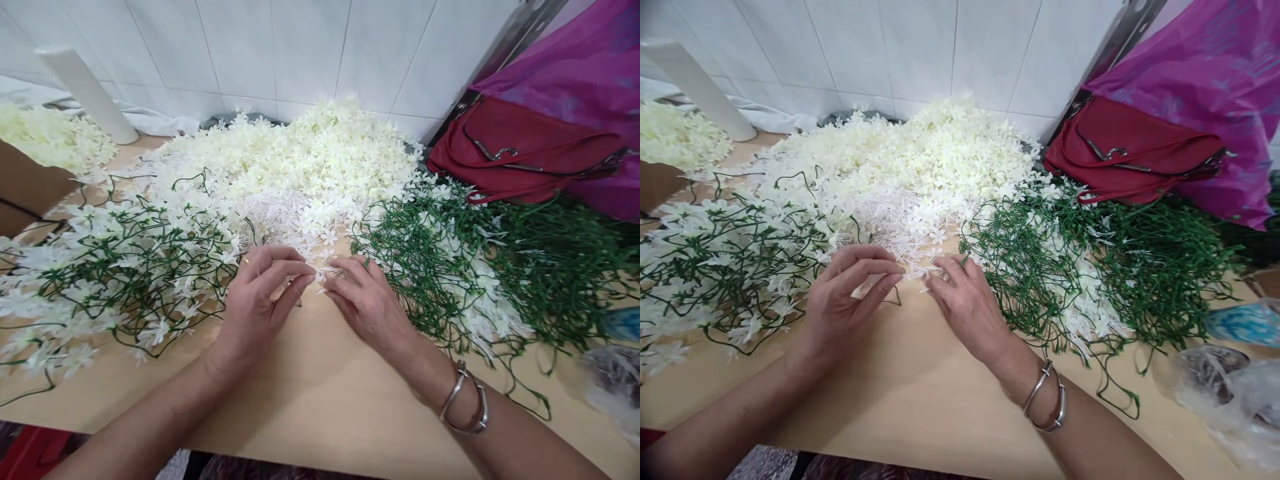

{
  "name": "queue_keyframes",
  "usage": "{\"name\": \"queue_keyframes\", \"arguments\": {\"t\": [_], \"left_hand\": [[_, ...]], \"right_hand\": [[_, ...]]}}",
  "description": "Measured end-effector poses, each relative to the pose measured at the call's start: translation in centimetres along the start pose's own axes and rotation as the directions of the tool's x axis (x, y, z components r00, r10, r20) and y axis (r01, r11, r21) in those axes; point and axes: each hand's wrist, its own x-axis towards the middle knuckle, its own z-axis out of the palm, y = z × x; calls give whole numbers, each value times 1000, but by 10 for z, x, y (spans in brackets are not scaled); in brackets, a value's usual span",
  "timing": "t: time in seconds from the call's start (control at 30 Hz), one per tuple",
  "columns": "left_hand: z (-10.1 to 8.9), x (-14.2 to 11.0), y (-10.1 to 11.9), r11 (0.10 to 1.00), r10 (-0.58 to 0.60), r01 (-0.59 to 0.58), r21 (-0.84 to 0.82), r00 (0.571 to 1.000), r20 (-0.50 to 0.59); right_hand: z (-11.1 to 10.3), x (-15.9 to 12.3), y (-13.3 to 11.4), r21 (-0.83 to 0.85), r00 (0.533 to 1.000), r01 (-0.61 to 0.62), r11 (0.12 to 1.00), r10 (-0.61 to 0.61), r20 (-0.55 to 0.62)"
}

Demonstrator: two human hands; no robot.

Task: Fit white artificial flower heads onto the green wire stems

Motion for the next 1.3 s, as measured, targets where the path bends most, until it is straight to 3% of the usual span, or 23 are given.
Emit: {"name": "queue_keyframes", "arguments": {"t": [0.07, 0.17, 0.23, 0.3, 0.37, 0.43, 0.5, 0.6, 0.77, 0.83, 0.9, 1.13, 1.2, 1.3], "left_hand": [[3, -1, 5, 913, -240, 253, -319, 967, 81], [7, -3, 5, 512, -495, 572, -641, 806, 324], [9, -5, 2, 255, -568, 646, -720, 702, 429], [9, -4, -1, 74, -614, 656, -751, 623, 484], [9, -3, -3, -36, -636, 649, -760, 572, 518], [11, -2, -3, -79, -644, 647, -759, 548, 534], [13, -3, -2, -72, -643, 655, -752, 546, 537], [19, -7, -1, 20, -606, 669, -743, 599, 523], [23, -11, 3, 388, -468, 619, -682, 770, 433], [22, -10, 6, 501, -431, 582, -640, 809, 399], [21, -8, 8, 547, -425, 568, -615, 822, 380], [20, -13, 11, 576, -466, 566, -590, 820, 332], [20, -16, 12, 646, -436, 540, -540, 841, 319], [18, -17, 16, 803, -343, 419, -423, 907, 246]], "right_hand": [[-1, 0, -1, 9, 999, 49, 999, -49, 16], [-3, -1, -3, 22, 994, 97, 995, -98, 43], [-5, -2, -5, 76, 998, 68, 995, -68, 0], [-7, -2, -8, 174, 995, 3, 985, 14, -96], [-11, -1, -13, 297, 975, -53, 953, 113, -191], [-15, 1, -19, 427, 947, -110, 897, 226, -230], [-19, 3, -25, 537, 923, -174, 825, 327, -203], [-22, 5, -33, 619, 914, -219, 754, 381, -141], [-22, 7, -37, 673, 906, -253, 695, 414, -86], [-21, 6, -36, 685, 888, -294, 666, 456, -62], [-20, 5, -34, 708, 870, -326, 626, 492, -35], [-20, 3, -35, 756, 854, -355, 550, 520, 22], [-20, 2, -36, 761, 850, -366, 536, 525, 39], [-20, 2, -36, 761, 847, -376, 528, 529, 51]]}}
